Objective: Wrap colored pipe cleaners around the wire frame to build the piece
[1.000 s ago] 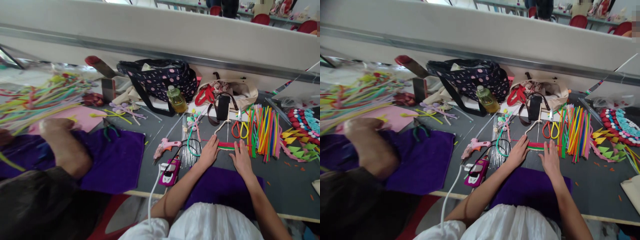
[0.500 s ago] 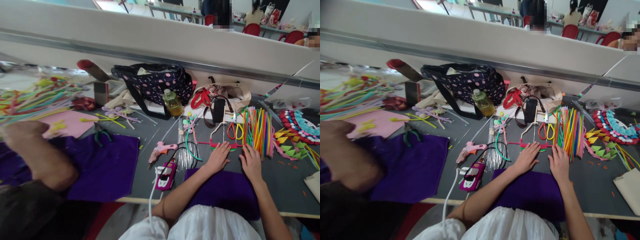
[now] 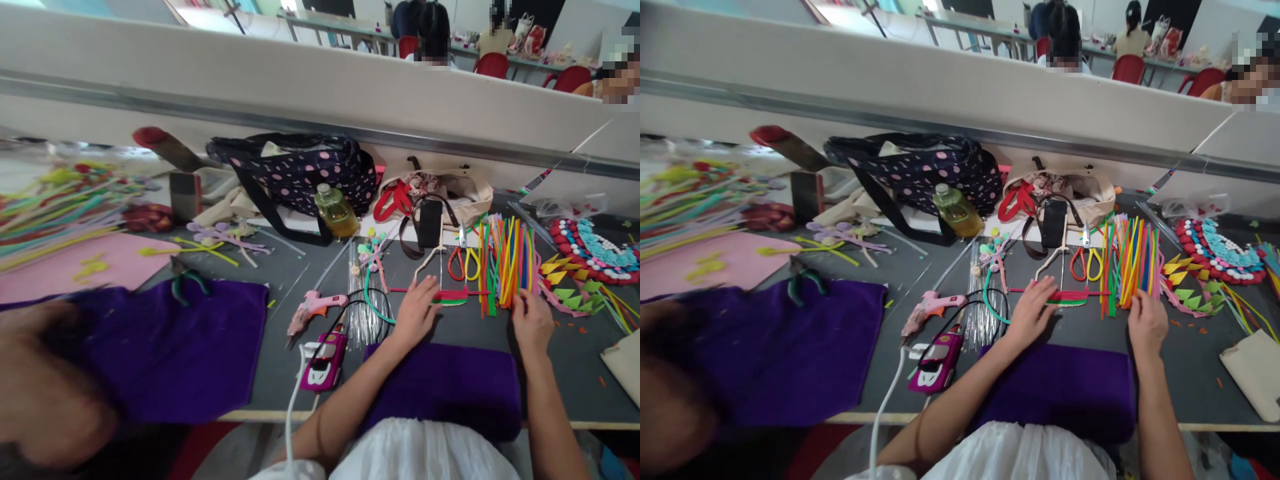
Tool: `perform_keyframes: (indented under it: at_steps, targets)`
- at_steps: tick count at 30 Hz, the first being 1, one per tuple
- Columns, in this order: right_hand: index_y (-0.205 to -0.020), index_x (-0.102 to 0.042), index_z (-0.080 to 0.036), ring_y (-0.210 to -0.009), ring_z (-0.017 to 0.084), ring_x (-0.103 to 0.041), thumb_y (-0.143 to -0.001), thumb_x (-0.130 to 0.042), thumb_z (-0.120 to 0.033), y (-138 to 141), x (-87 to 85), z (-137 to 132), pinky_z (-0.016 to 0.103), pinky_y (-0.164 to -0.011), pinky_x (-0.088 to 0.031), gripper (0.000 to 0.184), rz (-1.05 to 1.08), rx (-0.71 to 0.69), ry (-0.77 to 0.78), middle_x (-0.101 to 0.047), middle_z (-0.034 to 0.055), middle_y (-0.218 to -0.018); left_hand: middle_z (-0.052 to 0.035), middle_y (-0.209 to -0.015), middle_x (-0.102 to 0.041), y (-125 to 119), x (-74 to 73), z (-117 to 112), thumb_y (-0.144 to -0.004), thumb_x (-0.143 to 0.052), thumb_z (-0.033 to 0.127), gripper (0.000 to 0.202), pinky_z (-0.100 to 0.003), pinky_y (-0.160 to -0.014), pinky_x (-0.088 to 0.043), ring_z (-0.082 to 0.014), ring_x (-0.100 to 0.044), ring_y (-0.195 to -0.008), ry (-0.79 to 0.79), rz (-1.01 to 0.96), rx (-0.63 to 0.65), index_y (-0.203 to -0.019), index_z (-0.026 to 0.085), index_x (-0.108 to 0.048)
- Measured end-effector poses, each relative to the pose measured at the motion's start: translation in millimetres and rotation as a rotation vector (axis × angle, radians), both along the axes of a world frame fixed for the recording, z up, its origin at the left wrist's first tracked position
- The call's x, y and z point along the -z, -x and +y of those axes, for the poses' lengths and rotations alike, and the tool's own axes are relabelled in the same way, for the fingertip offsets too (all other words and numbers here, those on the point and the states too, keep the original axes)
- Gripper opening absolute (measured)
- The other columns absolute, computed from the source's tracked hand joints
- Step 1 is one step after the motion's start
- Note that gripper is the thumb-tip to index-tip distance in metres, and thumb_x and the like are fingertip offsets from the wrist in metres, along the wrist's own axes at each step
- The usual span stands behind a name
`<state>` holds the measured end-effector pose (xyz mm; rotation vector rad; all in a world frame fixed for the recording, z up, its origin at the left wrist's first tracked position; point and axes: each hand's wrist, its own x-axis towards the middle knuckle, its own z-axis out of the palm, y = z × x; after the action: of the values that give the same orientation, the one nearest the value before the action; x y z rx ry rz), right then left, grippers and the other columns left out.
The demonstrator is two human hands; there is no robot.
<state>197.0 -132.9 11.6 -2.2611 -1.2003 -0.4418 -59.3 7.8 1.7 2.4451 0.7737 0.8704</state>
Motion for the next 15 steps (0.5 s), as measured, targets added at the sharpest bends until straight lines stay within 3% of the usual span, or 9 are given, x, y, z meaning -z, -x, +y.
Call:
perform_keyframes:
  at_steps: [2,4,8,11,15]
  targets:
    - [-0.103,-0.067,-0.014,-0.083,0.024,-0.059,-0.091,-0.04,-0.04,-20.1,-6.9,-0.6,0.033,-0.073,-0.041,0.04,0.061,0.108,0.024,-0.068,0.0127,-0.092,-0.012,-0.128,-0.06,11.0,-8.7,8.2,-0.094,-0.044,0.029,0.032,-0.051,-0.109,-0.034,-0.0234,-0.053,-0.123,0.036,-0.045,-0.11,-0.123,0.02,-0.055]
    - [-0.098,-0.069,-0.016,-0.079,0.023,-0.059,-0.088,-0.042,-0.039,-34.4,-11.8,3.7,0.031,-0.066,-0.038,0.036,0.109,0.155,0.079,-0.068,0.0116,-0.089,-0.0101,-0.113,-0.066,22.4,-14.2,13.8,-0.094,-0.044,0.028,0.027,-0.042,-0.097,-0.046,-0.0219,-0.06,-0.108,0.079,-0.001,-0.151,-0.115,0.02,-0.059]
    - [-0.093,-0.07,-0.017,-0.073,0.022,-0.056,-0.083,-0.049,-0.035,-51.8,-16.5,18.2,0.029,-0.06,-0.031,0.029,0.183,0.234,0.167,-0.069,0.0094,-0.085,-0.0089,-0.104,-0.066,48.4,-13.8,9.4,-0.094,-0.044,0.025,0.023,-0.035,-0.085,-0.048,-0.0216,-0.06,-0.097,0.057,0.256,0.008,-0.105,0.018,-0.062]
    - [-0.092,-0.071,-0.018,-0.071,0.021,-0.055,-0.081,-0.052,-0.033,-62.2,-18.2,25.7,0.029,-0.059,-0.029,0.027,0.211,0.313,0.165,-0.069,0.009,-0.085,-0.009,-0.091,-0.066,68.9,-8.6,-2.5,-0.095,-0.04,0.024,0.024,-0.036,-0.078,-0.047,-0.023,-0.061,-0.086,-0.012,0.429,-0.011,-0.099,0.018,-0.063]
    - [-0.092,-0.072,-0.018,-0.069,0.02,-0.054,-0.082,-0.053,-0.034,-70.0,-20.6,33.3,0.028,-0.059,-0.03,0.027,0.242,0.326,0.188,-0.069,0.0089,-0.083,-0.0074,-0.078,-0.067,86.1,-7.9,-13.0,-0.094,-0.041,0.024,0.024,-0.045,-0.092,-0.041,-0.0233,-0.062,-0.076,-0.06,0.527,-0.126,-0.094,0.018,-0.064]
